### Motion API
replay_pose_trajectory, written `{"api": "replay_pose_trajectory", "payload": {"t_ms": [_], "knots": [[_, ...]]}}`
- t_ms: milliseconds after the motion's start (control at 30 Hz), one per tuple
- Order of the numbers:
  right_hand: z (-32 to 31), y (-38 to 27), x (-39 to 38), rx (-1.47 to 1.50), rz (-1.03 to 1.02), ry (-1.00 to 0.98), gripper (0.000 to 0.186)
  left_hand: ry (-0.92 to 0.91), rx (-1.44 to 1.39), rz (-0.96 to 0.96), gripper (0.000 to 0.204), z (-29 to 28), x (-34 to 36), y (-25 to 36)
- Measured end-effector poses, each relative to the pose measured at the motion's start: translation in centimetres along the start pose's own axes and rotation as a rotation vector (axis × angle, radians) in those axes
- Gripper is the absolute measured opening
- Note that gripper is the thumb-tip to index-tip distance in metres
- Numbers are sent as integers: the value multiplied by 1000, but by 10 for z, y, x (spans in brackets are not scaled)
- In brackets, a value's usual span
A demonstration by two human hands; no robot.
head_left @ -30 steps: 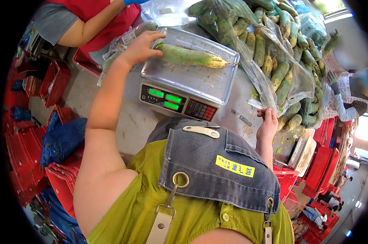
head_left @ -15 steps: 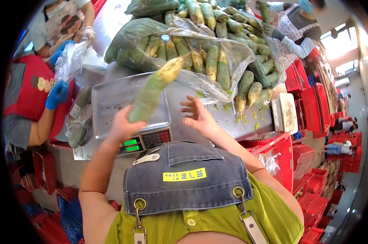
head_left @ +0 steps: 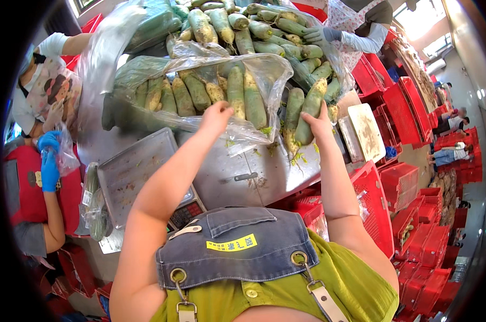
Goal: The person weighs green vegetables, likely luffa, on a digital scale in a market setting. They pick up individual vegetables, place them on the scale, and then move them into a red plastic basket. The process is repeated continuously throughout the video.
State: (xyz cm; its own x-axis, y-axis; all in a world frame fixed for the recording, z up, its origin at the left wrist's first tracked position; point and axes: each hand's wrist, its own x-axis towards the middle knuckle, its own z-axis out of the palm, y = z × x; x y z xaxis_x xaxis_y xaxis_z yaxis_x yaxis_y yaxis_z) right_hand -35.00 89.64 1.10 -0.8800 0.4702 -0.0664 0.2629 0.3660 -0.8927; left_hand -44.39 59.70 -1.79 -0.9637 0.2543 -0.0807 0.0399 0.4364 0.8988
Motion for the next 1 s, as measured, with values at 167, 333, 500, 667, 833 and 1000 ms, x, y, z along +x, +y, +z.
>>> {"api": "replay_pose_trajectory", "payload": {"t_ms": [167, 333, 500, 667, 833, 1000], "knots": [[30, 30, 15, -770, -154, -22, 69, -2, -58, -354, 64, 58, 78, -63], [53, 50, -15, -933, -431, -43, 45, 80, -219, -420, 43, 79, 73, -47], [55, 69, -17, -720, -443, -1, 33, -114, -433, -619, 34, 63, 64, -19], [38, 73, 3, -437, -463, 142, 28, -4, -267, -433, 47, 79, 67, -11], [44, 53, -17, -274, -384, -17, 27, 110, 334, -367, 73, 98, 67, 13], [43, 10, -48, -184, -618, -170, 39, -83, -1036, -566, 42, 72, 79, -9]]}}
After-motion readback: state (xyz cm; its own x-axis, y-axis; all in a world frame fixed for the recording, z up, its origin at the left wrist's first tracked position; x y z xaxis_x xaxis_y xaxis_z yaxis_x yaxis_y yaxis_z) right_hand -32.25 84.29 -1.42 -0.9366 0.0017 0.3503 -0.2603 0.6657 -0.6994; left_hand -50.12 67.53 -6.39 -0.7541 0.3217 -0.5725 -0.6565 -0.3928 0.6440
